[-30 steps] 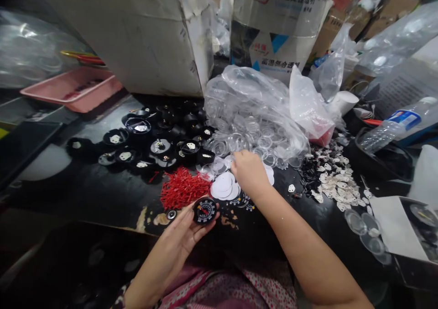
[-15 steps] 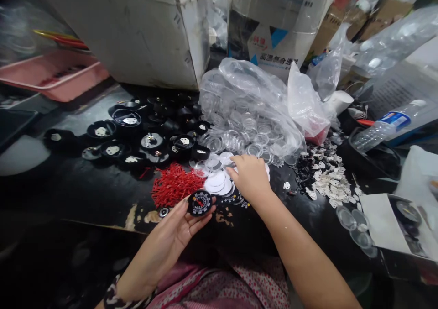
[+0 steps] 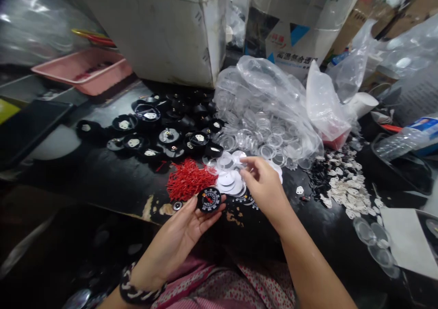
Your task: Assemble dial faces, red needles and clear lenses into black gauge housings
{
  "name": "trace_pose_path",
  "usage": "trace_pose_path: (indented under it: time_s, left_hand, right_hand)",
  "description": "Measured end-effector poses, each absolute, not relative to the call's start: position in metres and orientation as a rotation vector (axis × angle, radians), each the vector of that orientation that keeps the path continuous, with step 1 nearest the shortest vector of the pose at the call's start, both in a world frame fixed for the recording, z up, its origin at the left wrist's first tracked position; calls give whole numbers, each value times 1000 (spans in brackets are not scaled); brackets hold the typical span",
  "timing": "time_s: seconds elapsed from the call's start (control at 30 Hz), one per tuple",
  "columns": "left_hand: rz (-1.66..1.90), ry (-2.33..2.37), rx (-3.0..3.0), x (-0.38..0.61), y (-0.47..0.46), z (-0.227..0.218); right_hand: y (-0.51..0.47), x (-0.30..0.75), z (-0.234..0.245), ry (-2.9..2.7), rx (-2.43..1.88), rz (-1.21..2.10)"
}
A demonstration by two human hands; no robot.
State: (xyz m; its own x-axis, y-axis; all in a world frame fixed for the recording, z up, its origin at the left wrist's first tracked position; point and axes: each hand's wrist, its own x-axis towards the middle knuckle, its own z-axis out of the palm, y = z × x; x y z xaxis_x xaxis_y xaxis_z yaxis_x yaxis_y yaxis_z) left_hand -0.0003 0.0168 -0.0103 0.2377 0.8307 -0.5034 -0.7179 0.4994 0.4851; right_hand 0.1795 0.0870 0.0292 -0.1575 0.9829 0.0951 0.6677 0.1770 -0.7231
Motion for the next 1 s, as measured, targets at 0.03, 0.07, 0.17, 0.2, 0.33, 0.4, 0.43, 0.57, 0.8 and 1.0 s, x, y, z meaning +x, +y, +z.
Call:
trace_pose_path:
  time_s: [0.03,0.07,0.17,0.2,0.33,0.4,0.43,0.57,0.8,1.0]
  left_hand:
    - [1060,793,166,0,16,-9]
    - [1067,793,184,0,15,-8]
    - [1114,842,317,2,13,-9]
    - [1122,871,380,3,12,-10]
    - [1101,1022,647,3,4,-12]
    - [1080,1065,747,4,-1,-12]
    - [1067,1068,780,5,-3,-11]
    - [1072,1097,842,13,-3,-5]
    - [950,1264,815,-35,-25,-12]
    - [961,1958,1134,-142,-77,-36]
  right_hand:
    - [77,175,32,-1867,-1477,823]
    - [68,170,34,-1864,-1402,890]
    - [46,156,34,-1969,-1299,889]
    - [42,152,33,-1996,-1301,870]
    - [41,149,31,-1991,-1341,872]
    - [43,147,31,-2008,-1416,784]
    - [44,145,31,-2029,-1454,703]
    - [46,133,26,-2047,-1458,472]
    - [45,124,22,-2083,-1294,835]
    - [45,131,22,-1983,-1312,1022]
